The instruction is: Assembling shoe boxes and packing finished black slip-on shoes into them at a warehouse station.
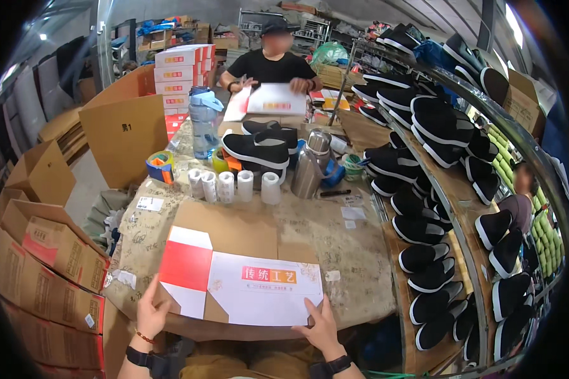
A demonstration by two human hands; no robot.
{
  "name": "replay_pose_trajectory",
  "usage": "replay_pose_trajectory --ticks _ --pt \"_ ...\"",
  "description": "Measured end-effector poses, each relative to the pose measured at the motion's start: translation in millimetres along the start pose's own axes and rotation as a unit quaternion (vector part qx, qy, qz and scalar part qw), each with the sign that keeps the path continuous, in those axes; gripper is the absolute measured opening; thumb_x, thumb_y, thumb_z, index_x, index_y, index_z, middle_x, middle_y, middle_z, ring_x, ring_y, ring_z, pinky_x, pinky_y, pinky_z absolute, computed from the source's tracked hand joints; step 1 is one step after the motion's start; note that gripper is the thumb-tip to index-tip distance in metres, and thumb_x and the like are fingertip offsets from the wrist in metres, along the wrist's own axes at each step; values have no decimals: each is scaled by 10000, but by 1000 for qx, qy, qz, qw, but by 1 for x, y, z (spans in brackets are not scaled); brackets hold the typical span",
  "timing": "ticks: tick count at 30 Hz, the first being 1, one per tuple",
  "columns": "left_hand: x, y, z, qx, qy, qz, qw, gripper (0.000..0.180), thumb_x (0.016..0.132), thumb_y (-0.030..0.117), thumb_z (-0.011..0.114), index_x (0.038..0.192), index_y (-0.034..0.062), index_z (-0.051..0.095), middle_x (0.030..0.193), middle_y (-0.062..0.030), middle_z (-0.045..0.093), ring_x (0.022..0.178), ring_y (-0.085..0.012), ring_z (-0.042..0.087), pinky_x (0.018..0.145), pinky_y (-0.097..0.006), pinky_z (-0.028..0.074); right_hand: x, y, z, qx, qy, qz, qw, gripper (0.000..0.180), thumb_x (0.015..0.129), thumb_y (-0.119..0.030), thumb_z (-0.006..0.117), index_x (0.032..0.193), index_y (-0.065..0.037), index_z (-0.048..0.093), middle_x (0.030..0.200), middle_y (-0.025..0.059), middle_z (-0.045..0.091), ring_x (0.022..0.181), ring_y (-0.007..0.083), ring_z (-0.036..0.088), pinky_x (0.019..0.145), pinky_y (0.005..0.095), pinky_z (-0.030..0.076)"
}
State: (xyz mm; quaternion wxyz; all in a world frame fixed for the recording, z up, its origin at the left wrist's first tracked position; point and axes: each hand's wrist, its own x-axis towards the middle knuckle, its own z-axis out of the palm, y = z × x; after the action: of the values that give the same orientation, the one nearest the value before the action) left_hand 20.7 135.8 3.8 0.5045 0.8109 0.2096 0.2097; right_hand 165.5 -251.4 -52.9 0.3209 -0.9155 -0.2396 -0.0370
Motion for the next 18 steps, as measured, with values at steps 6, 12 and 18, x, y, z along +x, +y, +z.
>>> replay_pose_trajectory --ticks 6,12,18 --pt "0 11 -8 94 -32 17 995 762 672 -104 678 1390 6 448 1395 -233 487 1300 -330 482 1034 -350 424 4 -8 -15 17 -28 30 999 778 648 -378 851 1325 -127 562 1440 366 306 1320 478 372 1059 443 377" --pt "0 0 -2 54 -4 35 998 818 653 -117 717 1404 -28 404 1352 -212 536 1264 -280 521 1045 -341 418 5 -12 -25 21 -41 54 998 808 666 -386 837 1362 -122 521 1443 361 313 1313 480 385 1063 447 370" --pt "0 -20 15 -97 127 25 987 455 884 62 627 1306 -49 496 1230 -170 622 1164 -225 582 975 -340 448 17 -108 -39 219 39 -66 973 665 726 -168 787 1341 -107 540 1409 288 430 1270 434 462 1045 442 394"
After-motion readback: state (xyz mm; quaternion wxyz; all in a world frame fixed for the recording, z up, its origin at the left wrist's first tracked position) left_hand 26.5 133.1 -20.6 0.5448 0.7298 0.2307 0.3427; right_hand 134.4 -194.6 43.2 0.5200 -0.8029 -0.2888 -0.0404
